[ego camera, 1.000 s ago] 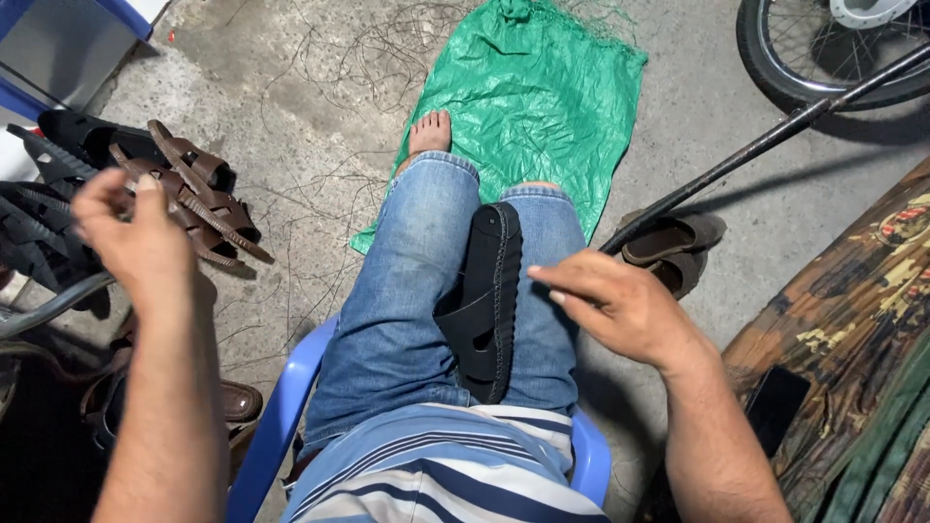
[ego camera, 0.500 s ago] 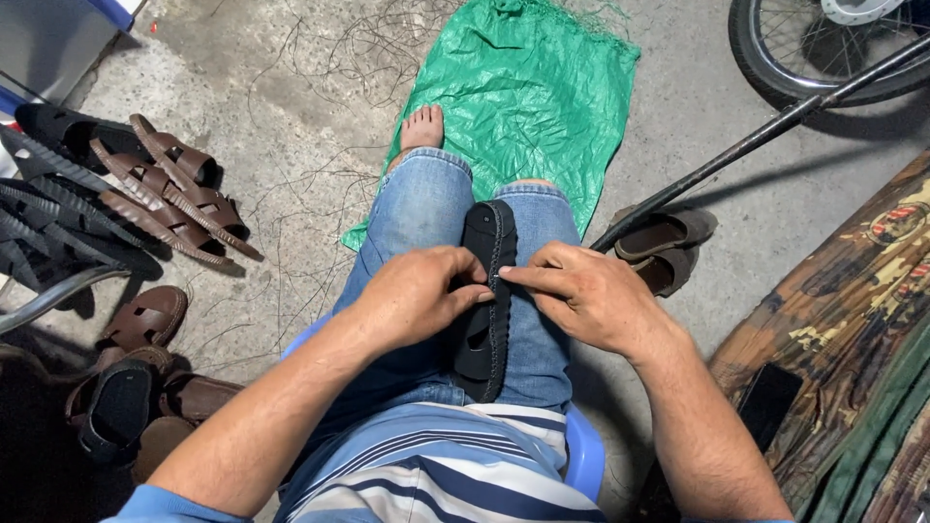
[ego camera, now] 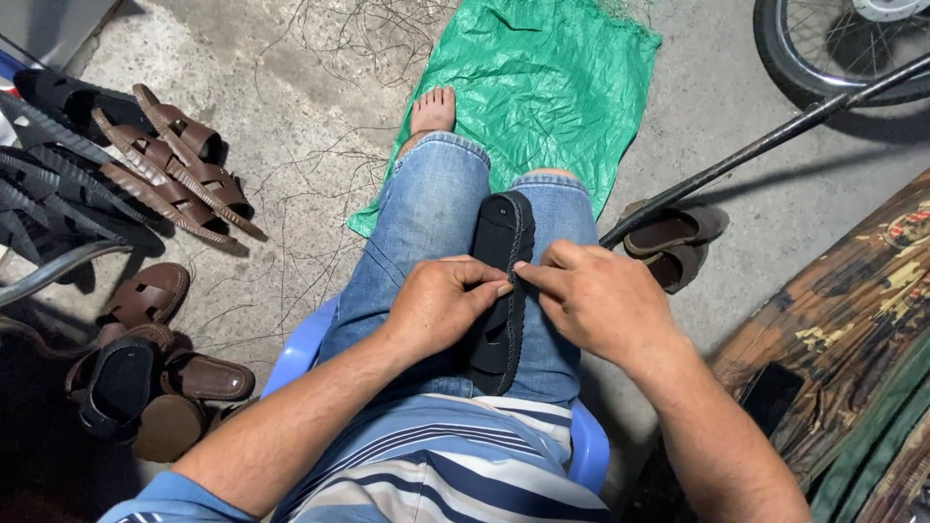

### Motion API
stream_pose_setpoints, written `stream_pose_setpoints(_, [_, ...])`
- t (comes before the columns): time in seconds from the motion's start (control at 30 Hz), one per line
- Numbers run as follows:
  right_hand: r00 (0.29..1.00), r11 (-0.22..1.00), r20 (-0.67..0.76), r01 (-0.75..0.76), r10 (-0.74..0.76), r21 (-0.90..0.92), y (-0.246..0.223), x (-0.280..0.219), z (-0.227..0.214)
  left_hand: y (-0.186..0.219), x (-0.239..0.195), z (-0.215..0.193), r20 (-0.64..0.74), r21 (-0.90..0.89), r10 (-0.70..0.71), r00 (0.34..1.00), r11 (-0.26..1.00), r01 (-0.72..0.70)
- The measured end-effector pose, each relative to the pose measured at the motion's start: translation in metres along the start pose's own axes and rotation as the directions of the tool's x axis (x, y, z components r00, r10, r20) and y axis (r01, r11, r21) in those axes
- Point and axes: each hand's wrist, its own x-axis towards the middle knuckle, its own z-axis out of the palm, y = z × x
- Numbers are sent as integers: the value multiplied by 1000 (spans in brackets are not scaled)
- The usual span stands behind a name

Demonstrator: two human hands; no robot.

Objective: The person sits on a blue plastic chair and sews a black sandal using a needle and thread. They repeatedly push the needle through the sole and pull the thread to stitch the sandal while holding it on their lap.

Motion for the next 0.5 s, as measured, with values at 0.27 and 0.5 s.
stream_pose_setpoints(0.27, [996,999,-89,17,-20,-33,-6,1,8,0,2,0,41,-15,51,998,999,-51])
stream_pose_setpoints(0.5, [995,994,-91,-39,49,101,-15,-5,2,32,10,-39,276,420,58,959,891,-175])
